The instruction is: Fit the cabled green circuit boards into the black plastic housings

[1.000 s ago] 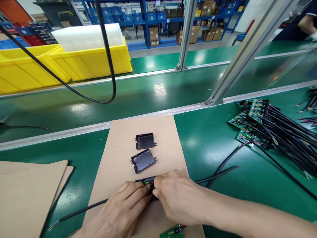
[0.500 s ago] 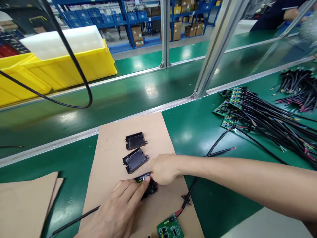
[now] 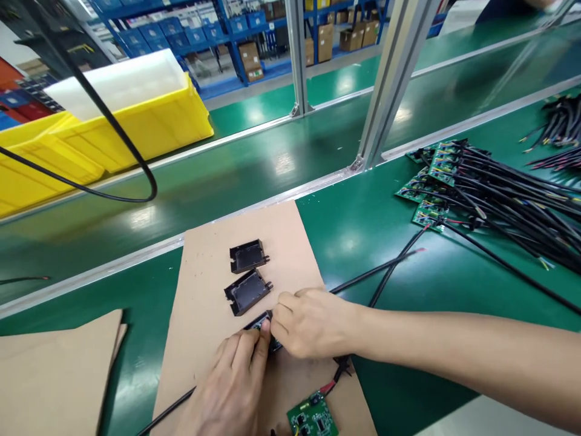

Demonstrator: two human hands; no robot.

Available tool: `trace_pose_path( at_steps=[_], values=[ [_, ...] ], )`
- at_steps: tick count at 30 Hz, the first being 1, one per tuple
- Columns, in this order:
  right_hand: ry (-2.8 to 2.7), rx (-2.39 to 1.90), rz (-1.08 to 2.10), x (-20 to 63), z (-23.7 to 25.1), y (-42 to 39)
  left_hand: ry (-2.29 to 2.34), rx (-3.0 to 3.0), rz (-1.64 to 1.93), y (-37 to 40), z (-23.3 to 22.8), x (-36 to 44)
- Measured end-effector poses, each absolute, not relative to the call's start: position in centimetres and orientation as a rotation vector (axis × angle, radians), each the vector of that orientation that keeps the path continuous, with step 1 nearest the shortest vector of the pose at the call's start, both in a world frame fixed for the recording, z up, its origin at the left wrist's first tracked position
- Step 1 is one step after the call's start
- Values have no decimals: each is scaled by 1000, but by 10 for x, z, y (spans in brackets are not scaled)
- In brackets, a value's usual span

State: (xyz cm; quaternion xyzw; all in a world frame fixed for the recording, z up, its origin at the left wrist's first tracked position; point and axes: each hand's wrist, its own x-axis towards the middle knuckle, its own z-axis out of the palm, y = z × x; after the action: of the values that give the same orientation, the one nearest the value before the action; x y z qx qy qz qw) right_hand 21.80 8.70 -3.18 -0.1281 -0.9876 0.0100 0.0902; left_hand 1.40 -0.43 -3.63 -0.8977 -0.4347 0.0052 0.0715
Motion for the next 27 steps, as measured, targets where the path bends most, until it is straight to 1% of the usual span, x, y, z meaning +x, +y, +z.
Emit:
trace_pose_path(
  at_steps=[4, 9, 12, 15, 17, 19, 22, 27],
  values=[
    [-2901, -392, 26, 207, -36, 90, -1374, -2646, 206, -5, -29, 30],
    [-2944, -332, 66, 199, -31, 101, -1355, -2608, 243, 2, -18, 41],
    [-2946, -301, 136, 204, -33, 105, -1426, -2734, 165, 7, -16, 32],
    [-2912, -408, 245, 213, -37, 104, -1480, -2832, -35, 8, -15, 14],
    [-2896, -516, 283, 218, -38, 101, -1460, -2767, -149, 5, -15, 5],
    [-2893, -553, 251, 220, -39, 95, -1358, -2689, -205, 1, -15, 1],
    [-2882, -472, 154, 219, -40, 87, -1217, -2674, -224, -8, -20, 5],
    [-2863, -374, 86, 214, -40, 86, -1456, -2663, -108, -26, -44, 16]
  ],
)
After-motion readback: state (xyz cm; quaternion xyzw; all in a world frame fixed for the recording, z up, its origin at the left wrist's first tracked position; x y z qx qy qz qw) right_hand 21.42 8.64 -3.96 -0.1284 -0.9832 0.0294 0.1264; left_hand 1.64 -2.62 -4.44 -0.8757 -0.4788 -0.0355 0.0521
